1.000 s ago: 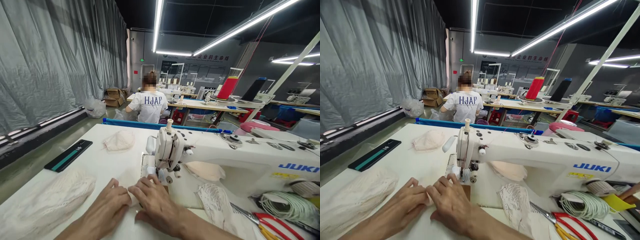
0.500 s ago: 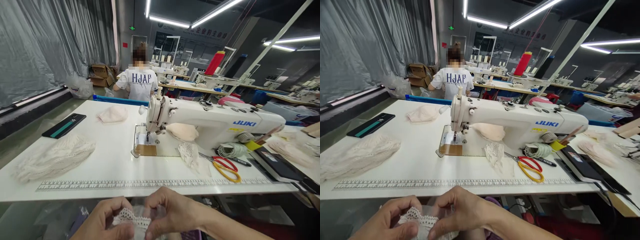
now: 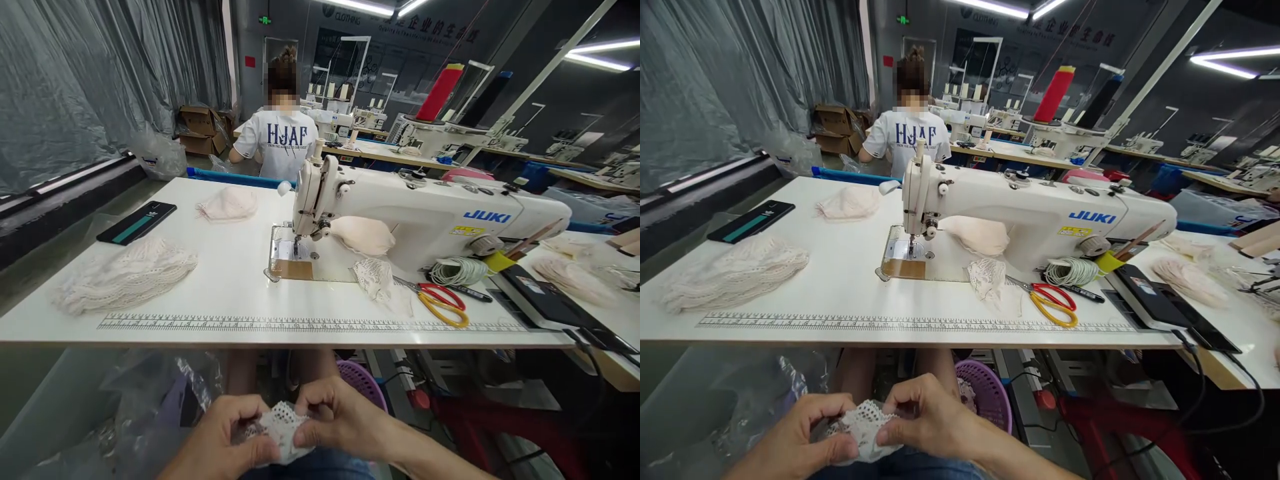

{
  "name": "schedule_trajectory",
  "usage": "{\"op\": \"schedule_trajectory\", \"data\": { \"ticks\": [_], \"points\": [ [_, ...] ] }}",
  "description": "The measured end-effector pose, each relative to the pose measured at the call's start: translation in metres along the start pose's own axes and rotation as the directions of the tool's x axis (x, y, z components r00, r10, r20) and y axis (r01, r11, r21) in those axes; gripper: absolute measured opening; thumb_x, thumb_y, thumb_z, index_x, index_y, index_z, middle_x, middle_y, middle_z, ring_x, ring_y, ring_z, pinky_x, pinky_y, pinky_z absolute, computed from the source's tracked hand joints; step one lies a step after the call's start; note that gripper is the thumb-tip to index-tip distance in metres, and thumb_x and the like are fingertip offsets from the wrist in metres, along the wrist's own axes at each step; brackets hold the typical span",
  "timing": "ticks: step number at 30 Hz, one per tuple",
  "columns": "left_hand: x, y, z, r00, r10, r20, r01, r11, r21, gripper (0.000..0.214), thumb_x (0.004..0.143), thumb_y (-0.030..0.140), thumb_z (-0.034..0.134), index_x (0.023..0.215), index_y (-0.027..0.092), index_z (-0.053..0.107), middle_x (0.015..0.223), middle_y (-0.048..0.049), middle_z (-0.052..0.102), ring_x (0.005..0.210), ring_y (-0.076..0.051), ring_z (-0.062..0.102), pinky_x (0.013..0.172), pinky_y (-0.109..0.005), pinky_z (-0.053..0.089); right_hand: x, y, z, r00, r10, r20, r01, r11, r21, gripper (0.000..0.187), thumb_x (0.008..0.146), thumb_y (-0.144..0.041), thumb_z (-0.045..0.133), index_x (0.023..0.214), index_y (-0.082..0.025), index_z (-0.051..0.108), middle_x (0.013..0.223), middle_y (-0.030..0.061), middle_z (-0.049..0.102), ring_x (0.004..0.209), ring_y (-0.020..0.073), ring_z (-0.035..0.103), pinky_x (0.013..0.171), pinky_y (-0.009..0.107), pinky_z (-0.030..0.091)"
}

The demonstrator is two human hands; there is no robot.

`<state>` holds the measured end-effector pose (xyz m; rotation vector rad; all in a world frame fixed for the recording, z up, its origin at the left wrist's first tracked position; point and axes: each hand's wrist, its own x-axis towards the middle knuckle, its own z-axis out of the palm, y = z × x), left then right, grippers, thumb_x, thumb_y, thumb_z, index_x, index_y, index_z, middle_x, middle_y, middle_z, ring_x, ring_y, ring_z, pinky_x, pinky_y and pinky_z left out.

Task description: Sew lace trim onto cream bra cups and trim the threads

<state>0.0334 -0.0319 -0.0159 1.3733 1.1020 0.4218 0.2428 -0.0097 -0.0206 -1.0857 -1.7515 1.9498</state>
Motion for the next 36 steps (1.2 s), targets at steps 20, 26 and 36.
{"op": "schedule_trajectory", "data": {
  "ticks": [20,26,36],
  "points": [
    [0.016,-0.002,0.004,0.996,-0.076,-0.039,0.078,0.996,0.050,0.020,0.069,0.034,0.061,0.072,0.015,0.066,0.069,0.0018,0.049,0.066,-0.015,0.047,0.060,-0.023,0.031,0.003,0.016,0.001,0.975,-0.131,-0.177,0.093,0.973,-0.209,0.032,0.079,-0.047,0.065,0.077,-0.014,0.060,0.062,-0.0054,0.046,0.055,0.0073,0.035,0.050,0.018,0.027],
    [0.020,0.001,0.005,0.994,-0.098,-0.055,0.100,0.994,0.034,0.024,0.067,0.038,0.060,0.069,0.015,0.064,0.066,0.0020,0.047,0.064,-0.015,0.045,0.059,-0.024,0.030,0.006,0.020,0.000,0.980,-0.125,-0.157,0.084,0.966,-0.244,0.036,0.081,-0.050,0.062,0.080,-0.014,0.061,0.064,-0.0045,0.047,0.057,0.0078,0.037,0.051,0.019,0.026],
    [0.020,0.001,0.003,0.998,-0.055,-0.035,0.056,0.998,0.021,0.023,0.069,0.037,0.065,0.078,0.016,0.067,0.073,0.0014,0.050,0.070,-0.016,0.049,0.062,-0.023,0.032,0.011,0.027,0.002,0.982,-0.067,-0.175,0.027,0.975,-0.221,0.028,0.078,-0.037,0.065,0.066,-0.014,0.055,0.059,-0.0050,0.043,0.058,0.0082,0.038,0.050,0.019,0.026]
  ]
}}
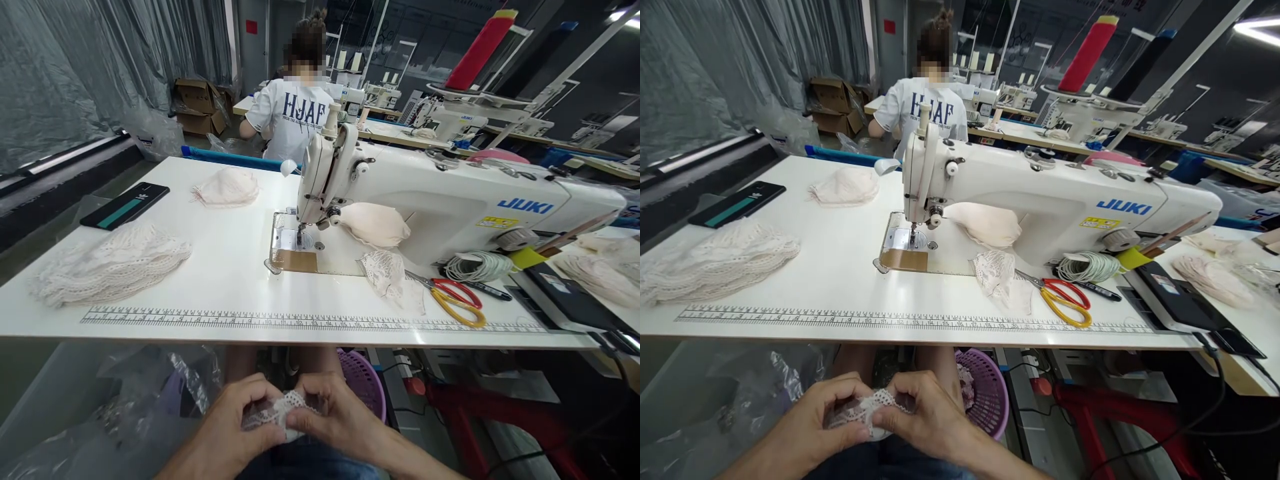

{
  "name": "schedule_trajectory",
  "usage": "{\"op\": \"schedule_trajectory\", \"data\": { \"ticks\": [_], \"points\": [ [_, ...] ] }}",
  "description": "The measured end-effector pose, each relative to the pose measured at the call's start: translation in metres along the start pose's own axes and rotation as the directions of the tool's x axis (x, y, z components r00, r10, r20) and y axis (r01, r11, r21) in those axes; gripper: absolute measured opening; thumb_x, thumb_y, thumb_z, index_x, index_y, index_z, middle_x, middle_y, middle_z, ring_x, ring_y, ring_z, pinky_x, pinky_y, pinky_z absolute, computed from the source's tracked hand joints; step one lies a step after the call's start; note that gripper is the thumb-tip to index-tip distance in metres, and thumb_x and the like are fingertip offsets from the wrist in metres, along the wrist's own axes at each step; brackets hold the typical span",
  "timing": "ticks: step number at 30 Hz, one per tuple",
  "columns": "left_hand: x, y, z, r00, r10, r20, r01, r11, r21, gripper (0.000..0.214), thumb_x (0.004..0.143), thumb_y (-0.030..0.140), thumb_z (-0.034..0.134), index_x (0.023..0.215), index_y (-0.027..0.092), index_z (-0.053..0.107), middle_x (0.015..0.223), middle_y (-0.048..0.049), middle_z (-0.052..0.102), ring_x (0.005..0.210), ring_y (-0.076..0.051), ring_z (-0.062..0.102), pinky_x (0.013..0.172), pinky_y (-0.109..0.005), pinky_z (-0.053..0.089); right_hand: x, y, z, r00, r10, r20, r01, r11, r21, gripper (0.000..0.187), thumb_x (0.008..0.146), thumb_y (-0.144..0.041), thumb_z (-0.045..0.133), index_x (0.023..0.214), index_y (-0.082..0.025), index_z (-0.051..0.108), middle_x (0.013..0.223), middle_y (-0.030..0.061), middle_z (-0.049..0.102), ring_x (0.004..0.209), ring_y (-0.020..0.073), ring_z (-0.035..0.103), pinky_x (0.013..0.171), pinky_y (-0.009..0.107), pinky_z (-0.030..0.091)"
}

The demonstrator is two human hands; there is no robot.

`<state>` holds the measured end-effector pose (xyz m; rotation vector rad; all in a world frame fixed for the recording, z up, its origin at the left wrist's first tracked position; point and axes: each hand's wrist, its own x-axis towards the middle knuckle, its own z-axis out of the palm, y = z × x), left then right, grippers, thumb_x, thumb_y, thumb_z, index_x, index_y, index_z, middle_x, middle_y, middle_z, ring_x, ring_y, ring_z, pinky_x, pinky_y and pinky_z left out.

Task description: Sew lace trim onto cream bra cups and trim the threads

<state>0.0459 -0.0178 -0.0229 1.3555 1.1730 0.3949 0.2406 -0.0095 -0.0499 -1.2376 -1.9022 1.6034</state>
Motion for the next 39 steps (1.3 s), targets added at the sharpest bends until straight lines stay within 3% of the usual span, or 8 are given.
{"op": "schedule_trajectory", "data": {
  "ticks": [6,11,14,17,22,30,39],
  "points": [
    [0.002,-0.008,0.003,1.000,-0.008,-0.029,0.010,0.999,0.043,0.037,0.080,0.048,0.056,0.069,0.015,0.067,0.067,0.0012,0.048,0.065,-0.014,0.044,0.059,-0.023,0.030,-0.001,0.001,0.000,1.000,0.012,0.008,-0.012,0.998,-0.069,0.027,0.078,-0.038,0.066,0.068,-0.013,0.058,0.059,-0.0048,0.044,0.057,0.0083,0.037,0.049,0.019,0.026],
    [0.001,-0.017,-0.003,0.996,0.039,0.080,-0.030,0.994,-0.104,0.041,0.079,0.052,0.057,0.071,0.014,0.069,0.075,-0.0028,0.056,0.073,-0.017,0.051,0.066,-0.025,0.036,-0.004,0.006,-0.011,0.994,0.016,0.105,-0.032,0.987,0.154,0.038,0.069,-0.049,0.073,0.072,-0.012,0.066,0.066,-0.0026,0.051,0.059,0.0087,0.042,0.050,0.019,0.028],
    [0.000,-0.021,-0.008,0.989,-0.038,0.141,0.072,0.968,-0.242,0.041,0.075,0.055,0.063,0.076,0.015,0.070,0.079,-0.0046,0.063,0.077,-0.019,0.054,0.070,-0.025,0.039,-0.007,0.009,-0.019,0.990,0.019,0.139,-0.054,0.966,0.252,0.039,0.064,-0.049,0.077,0.074,-0.012,0.069,0.072,-0.0010,0.055,0.063,0.0090,0.045,0.052,0.019,0.030],
    [-0.001,-0.024,-0.010,0.981,-0.148,0.128,0.181,0.934,-0.308,0.041,0.070,0.056,0.067,0.073,0.015,0.069,0.068,-0.0019,0.061,0.069,-0.016,0.051,0.065,-0.024,0.039,-0.011,0.011,-0.025,0.984,0.035,0.174,-0.087,0.949,0.303,0.042,0.060,-0.050,0.079,0.075,-0.012,0.070,0.072,-0.0010,0.055,0.061,0.0085,0.045,0.052,0.020,0.031],
    [-0.001,-0.024,-0.010,0.967,-0.190,0.172,0.243,0.892,-0.381,0.040,0.068,0.053,0.072,0.074,0.014,0.069,0.068,-0.0009,0.061,0.068,-0.014,0.049,0.063,-0.022,0.037,-0.014,0.010,-0.031,0.978,0.023,0.207,-0.095,0.934,0.345,0.043,0.060,-0.051,0.078,0.075,-0.012,0.070,0.072,-0.0010,0.056,0.063,0.0088,0.045,0.055,0.020,0.033],
    [0.003,-0.021,-0.011,0.960,-0.209,0.184,0.268,0.875,-0.404,0.036,0.071,0.051,0.071,0.076,0.015,0.071,0.071,-0.0023,0.064,0.071,-0.014,0.051,0.064,-0.020,0.038,-0.011,0.016,-0.022,0.971,0.059,0.231,-0.144,0.917,0.372,0.040,0.060,-0.045,0.080,0.082,-0.013,0.070,0.072,-0.0013,0.058,0.065,0.0095,0.049,0.057,0.019,0.036],
    [0.002,-0.014,-0.013,0.980,-0.162,0.116,0.191,0.926,-0.325,0.033,0.072,0.049,0.069,0.069,0.017,0.070,0.067,-0.0001,0.062,0.069,-0.014,0.050,0.065,-0.019,0.038,-0.009,0.010,-0.024,0.980,0.047,0.194,-0.109,0.939,0.325,0.037,0.063,-0.043,0.079,0.080,-0.012,0.071,0.066,-0.0032,0.055,0.059,0.0067,0.042,0.052,0.017,0.030]
  ]
}}
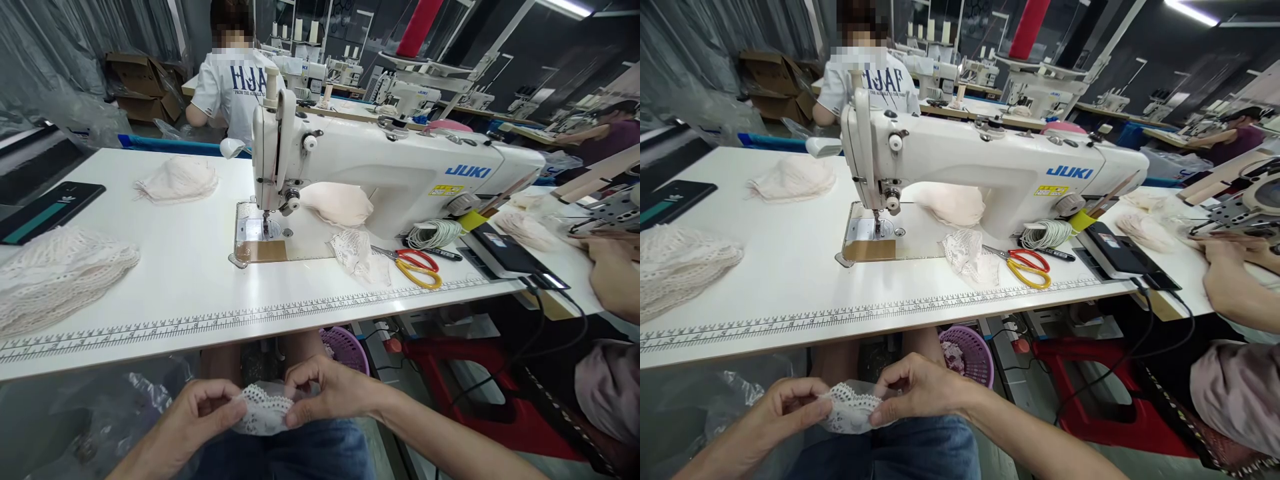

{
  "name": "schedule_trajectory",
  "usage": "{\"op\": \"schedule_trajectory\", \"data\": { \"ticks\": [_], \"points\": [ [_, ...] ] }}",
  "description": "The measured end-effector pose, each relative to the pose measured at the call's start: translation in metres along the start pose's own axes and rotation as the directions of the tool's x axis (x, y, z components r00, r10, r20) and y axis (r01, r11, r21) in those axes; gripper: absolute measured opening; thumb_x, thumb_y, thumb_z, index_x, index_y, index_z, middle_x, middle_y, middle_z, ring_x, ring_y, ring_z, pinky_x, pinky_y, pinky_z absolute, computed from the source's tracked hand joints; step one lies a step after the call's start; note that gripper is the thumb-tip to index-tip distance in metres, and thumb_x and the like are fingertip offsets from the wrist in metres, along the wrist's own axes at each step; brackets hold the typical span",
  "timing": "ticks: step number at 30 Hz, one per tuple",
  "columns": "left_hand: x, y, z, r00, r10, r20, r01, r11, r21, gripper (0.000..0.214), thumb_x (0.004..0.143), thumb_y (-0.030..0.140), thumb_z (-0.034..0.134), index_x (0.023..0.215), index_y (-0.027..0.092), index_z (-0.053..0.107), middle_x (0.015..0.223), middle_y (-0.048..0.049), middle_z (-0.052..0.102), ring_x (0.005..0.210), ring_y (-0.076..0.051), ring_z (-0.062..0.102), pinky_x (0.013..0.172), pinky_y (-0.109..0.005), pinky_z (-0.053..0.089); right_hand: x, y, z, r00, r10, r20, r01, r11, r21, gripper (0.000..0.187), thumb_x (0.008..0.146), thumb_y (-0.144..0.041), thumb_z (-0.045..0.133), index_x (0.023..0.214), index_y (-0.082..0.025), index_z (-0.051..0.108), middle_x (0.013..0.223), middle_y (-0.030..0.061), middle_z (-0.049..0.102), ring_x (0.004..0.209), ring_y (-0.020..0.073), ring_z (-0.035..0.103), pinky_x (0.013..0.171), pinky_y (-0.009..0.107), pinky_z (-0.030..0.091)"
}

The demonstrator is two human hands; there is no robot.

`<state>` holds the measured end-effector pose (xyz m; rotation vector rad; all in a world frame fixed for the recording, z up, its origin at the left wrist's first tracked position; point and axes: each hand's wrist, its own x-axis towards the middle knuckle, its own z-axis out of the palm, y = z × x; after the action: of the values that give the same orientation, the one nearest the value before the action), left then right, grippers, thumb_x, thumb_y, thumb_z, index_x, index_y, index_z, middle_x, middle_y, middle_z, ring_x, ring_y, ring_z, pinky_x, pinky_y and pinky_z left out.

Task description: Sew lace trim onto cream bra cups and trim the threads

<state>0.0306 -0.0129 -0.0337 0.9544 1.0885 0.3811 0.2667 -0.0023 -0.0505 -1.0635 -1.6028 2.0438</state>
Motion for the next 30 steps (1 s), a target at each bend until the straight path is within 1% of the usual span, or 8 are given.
{"op": "schedule_trajectory", "data": {
  "ticks": [4,7,10,13,18,23,27,30],
  "points": [
    [0.004,0.000,-0.003,0.999,0.021,0.046,-0.024,0.997,0.075,0.036,0.074,0.050,0.066,0.072,0.014,0.069,0.068,-0.0013,0.061,0.069,-0.015,0.049,0.065,-0.021,0.037,-0.001,-0.001,0.000,1.000,-0.005,0.013,0.005,1.000,-0.008,0.032,0.069,-0.040,0.075,0.077,-0.010,0.069,0.065,-0.0026,0.053,0.057,0.0067,0.040,0.049,0.018,0.028],
    [0.009,-0.001,-0.001,0.995,0.076,0.064,-0.085,0.986,0.146,0.039,0.075,0.050,0.063,0.071,0.012,0.068,0.066,-0.0023,0.060,0.066,-0.015,0.049,0.062,-0.022,0.038,-0.002,-0.002,0.001,1.000,0.004,0.029,-0.002,0.998,-0.061,0.032,0.071,-0.041,0.073,0.078,-0.011,0.068,0.066,-0.0021,0.053,0.058,0.0077,0.041,0.050,0.018,0.029],
    [0.011,0.003,0.004,0.984,0.148,0.097,-0.170,0.942,0.289,0.038,0.080,0.047,0.058,0.069,0.011,0.068,0.062,-0.0012,0.060,0.061,-0.013,0.048,0.058,-0.021,0.036,0.001,-0.005,0.004,0.999,-0.003,0.037,0.008,0.992,-0.123,0.035,0.069,-0.042,0.075,0.084,-0.013,0.065,0.067,-0.0032,0.051,0.060,0.0086,0.041,0.052,0.018,0.030],
    [0.011,0.008,0.007,0.977,0.191,0.097,-0.213,0.893,0.397,0.037,0.084,0.044,0.052,0.072,0.014,0.069,0.067,-0.0011,0.063,0.064,-0.015,0.052,0.059,-0.021,0.036,0.007,-0.011,0.010,1.000,-0.026,0.001,0.025,0.982,-0.188,0.031,0.074,-0.043,0.069,0.078,-0.014,0.060,0.061,-0.0052,0.044,0.057,0.0077,0.037,0.049,0.018,0.027],
    [0.009,0.009,0.005,0.983,0.177,0.047,-0.182,0.921,0.344,0.029,0.078,0.043,0.060,0.081,0.015,0.068,0.074,-0.0017,0.066,0.070,-0.017,0.056,0.064,-0.022,0.040,0.009,-0.019,0.015,0.985,-0.067,-0.156,0.008,0.936,-0.352,0.023,0.080,-0.034,0.064,0.071,-0.016,0.053,0.059,-0.0059,0.039,0.055,0.0071,0.033,0.046,0.018,0.022],
    [0.010,0.011,0.007,0.975,0.220,-0.032,-0.196,0.920,0.338,0.031,0.076,0.044,0.061,0.078,0.014,0.067,0.069,-0.0013,0.063,0.066,-0.016,0.053,0.061,-0.021,0.040,0.013,-0.025,0.015,0.970,-0.124,-0.211,0.032,0.919,-0.393,0.025,0.080,-0.033,0.062,0.067,-0.016,0.048,0.059,-0.0056,0.038,0.056,0.0076,0.034,0.048,0.019,0.023],
    [0.004,0.033,0.002,0.961,0.237,-0.141,-0.162,0.899,0.407,0.035,0.076,0.049,0.058,0.074,0.015,0.068,0.065,-0.0008,0.060,0.063,-0.016,0.052,0.057,-0.021,0.039,0.021,-0.040,0.017,0.945,-0.189,-0.268,0.076,0.921,-0.383,0.033,0.078,-0.037,0.062,0.061,-0.017,0.042,0.055,-0.0059,0.034,0.054,0.0079,0.031,0.048,0.020,0.023],
    [0.004,0.071,-0.013,0.947,0.270,-0.173,-0.153,0.855,0.495,0.031,0.075,0.045,0.058,0.070,0.016,0.067,0.063,0.0004,0.059,0.062,-0.016,0.051,0.055,-0.020,0.037,0.035,-0.064,0.014,0.934,-0.219,-0.282,0.122,0.938,-0.324,0.035,0.078,-0.038,0.059,0.060,-0.018,0.037,0.054,-0.0064,0.031,0.053,0.0078,0.028,0.046,0.020,0.022]
  ]
}}
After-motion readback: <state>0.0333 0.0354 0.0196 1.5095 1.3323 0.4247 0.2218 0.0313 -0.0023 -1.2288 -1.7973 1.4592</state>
